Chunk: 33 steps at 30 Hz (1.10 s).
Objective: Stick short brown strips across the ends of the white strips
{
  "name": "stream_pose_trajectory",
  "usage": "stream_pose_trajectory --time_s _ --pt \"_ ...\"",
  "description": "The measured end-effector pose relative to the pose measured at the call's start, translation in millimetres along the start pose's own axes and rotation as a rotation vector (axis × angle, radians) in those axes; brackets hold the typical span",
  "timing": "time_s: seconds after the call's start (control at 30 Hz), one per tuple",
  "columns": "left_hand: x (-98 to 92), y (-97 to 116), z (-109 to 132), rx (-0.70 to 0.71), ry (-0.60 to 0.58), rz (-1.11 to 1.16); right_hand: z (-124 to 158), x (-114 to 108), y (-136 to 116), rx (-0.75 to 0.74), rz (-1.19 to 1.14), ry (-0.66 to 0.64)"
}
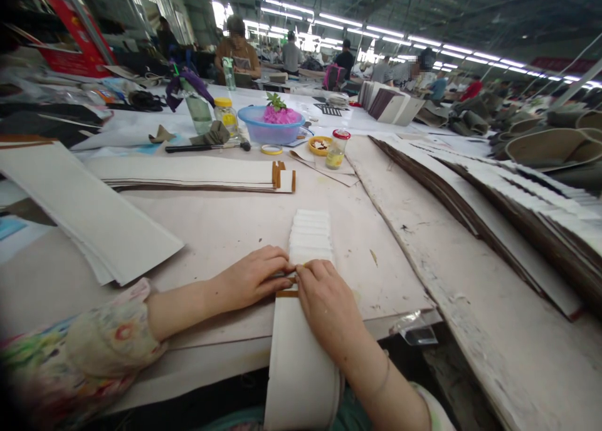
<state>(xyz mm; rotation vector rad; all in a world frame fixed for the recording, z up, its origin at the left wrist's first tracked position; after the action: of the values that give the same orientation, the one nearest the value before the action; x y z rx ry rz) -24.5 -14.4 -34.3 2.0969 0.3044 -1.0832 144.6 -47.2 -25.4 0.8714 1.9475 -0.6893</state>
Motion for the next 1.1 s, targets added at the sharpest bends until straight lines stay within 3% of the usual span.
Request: stream_pose_trajectory --time_s 0.17,0.37,0.5,0.63,0.73,0.83,0.97,1.1 --pt "-3.0 2 12 0.041 -0.012 -0.072 2 0 -1 0.038 0.000 -0.011" --pt "-11.7 -7 19 0.031 -0.061 -0.027 5 0 -1 0.100 -0.021 0.064" --pt "-22.8 -15 1 -0.078 0.007 -0.012 5 0 0 0.110 -0.043 0.063" --pt "-30.4 -12 -37 -0.121 0.109 -0.054 5 1 -1 0.112 -0.036 0.068" --pt "-20.6 -5 -65 -0.071 0.080 -0.100 7 1 -1 0.116 -0.047 0.087" --pt "1.7 -1 -79 -0.014 0.001 -0.159 8 1 -1 0.126 -0.060 0.118" --pt "25.2 -3 -76 0.057 -0.054 -0.218 8 2 -2 0.140 -0.078 0.132" --pt "26.7 -3 -70 0.075 -0.029 -0.202 8 2 -2 0.169 -0.086 0.114"
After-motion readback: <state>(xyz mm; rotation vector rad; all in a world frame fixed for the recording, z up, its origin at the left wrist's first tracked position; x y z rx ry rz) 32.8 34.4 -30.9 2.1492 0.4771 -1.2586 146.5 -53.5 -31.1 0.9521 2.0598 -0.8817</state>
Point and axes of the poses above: each hand's wrist, its own z-axis away from the middle knuckle, its own x-axis out of the palm, y = z × x, the point moved 1 cm from there along -z, towards the middle knuckle, and after that the axes turned 10 degrees about y, right-handed, at the moved point
